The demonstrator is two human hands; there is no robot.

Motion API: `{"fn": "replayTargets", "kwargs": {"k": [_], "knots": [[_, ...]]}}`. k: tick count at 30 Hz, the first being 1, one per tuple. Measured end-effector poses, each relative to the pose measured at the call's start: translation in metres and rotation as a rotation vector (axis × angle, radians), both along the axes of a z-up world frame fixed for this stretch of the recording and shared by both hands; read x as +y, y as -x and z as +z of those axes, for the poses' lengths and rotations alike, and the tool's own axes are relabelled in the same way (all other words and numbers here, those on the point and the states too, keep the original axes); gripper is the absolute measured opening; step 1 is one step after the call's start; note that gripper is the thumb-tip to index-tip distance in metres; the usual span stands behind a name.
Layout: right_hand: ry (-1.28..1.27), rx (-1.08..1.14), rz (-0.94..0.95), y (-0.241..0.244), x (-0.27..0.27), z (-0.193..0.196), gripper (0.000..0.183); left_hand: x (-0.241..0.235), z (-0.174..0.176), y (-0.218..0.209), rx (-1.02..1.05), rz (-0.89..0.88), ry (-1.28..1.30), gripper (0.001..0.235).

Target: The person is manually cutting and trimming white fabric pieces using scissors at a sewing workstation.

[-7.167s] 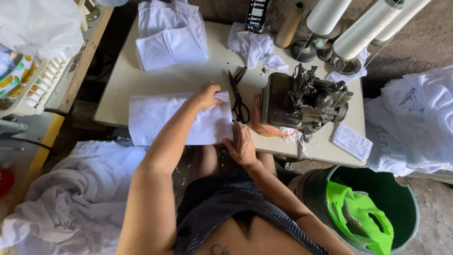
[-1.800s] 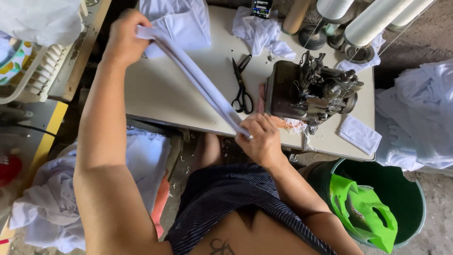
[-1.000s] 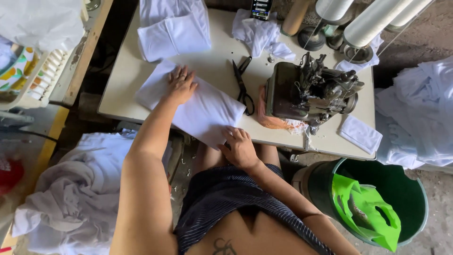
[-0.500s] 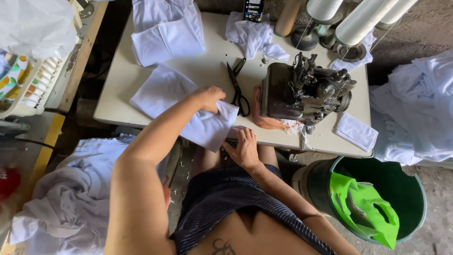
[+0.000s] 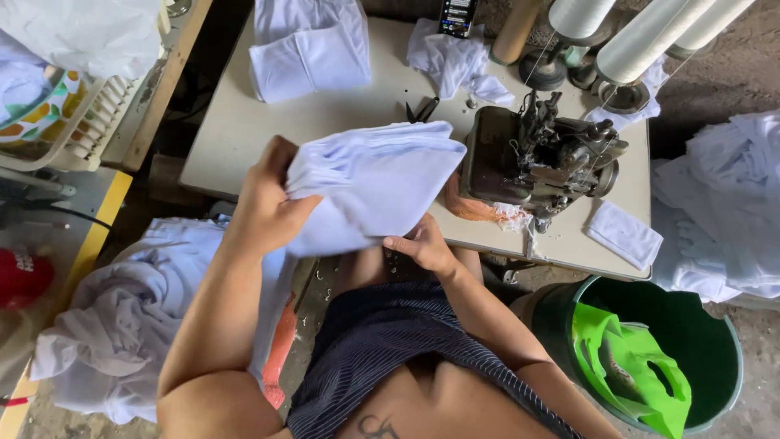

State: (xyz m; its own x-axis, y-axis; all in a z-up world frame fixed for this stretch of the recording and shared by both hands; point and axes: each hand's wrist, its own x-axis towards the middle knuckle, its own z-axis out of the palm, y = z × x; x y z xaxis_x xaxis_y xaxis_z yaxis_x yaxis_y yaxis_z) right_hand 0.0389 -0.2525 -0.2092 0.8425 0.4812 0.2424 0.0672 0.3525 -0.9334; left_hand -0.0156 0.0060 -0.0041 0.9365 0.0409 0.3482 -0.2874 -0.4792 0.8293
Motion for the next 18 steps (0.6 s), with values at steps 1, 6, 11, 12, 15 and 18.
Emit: {"fn": "replayTargets", "kwargs": {"k": [1, 6, 11, 12, 15, 18], "knots": [[-0.001, 0.002, 0.001, 0.007, 0.0, 0.017, 0.056, 0.0, -0.002, 0.006, 0.002, 0.001, -0.001, 0.025], [0.089, -0.01, 0.101, 0.029, -0.005, 0.064, 0.027, 0.017, -0.05, 0.011, -0.025, 0.139, 0.248, 0.024], [0.162, -0.04, 0.058, 0.002, -0.004, 0.076, 0.04, 0.011, -0.04, -0.009, -0.046, 0.162, 0.375, 0.04], [0.228, -0.049, 0.014, -0.003, -0.002, 0.083, 0.041, 0.013, -0.049, -0.018, -0.054, 0.206, 0.396, 0.046], [0.304, -0.076, -0.103, -0.047, 0.021, 0.077, 0.059, 0.028, -0.095, -0.08, -0.168, 0.29, 0.472, 0.044], [0.723, -0.208, -0.423, -0.096, 0.029, 0.027, 0.069, 0.076, -0.194, -0.149, -0.047, 0.615, 0.347, 0.092]]}}
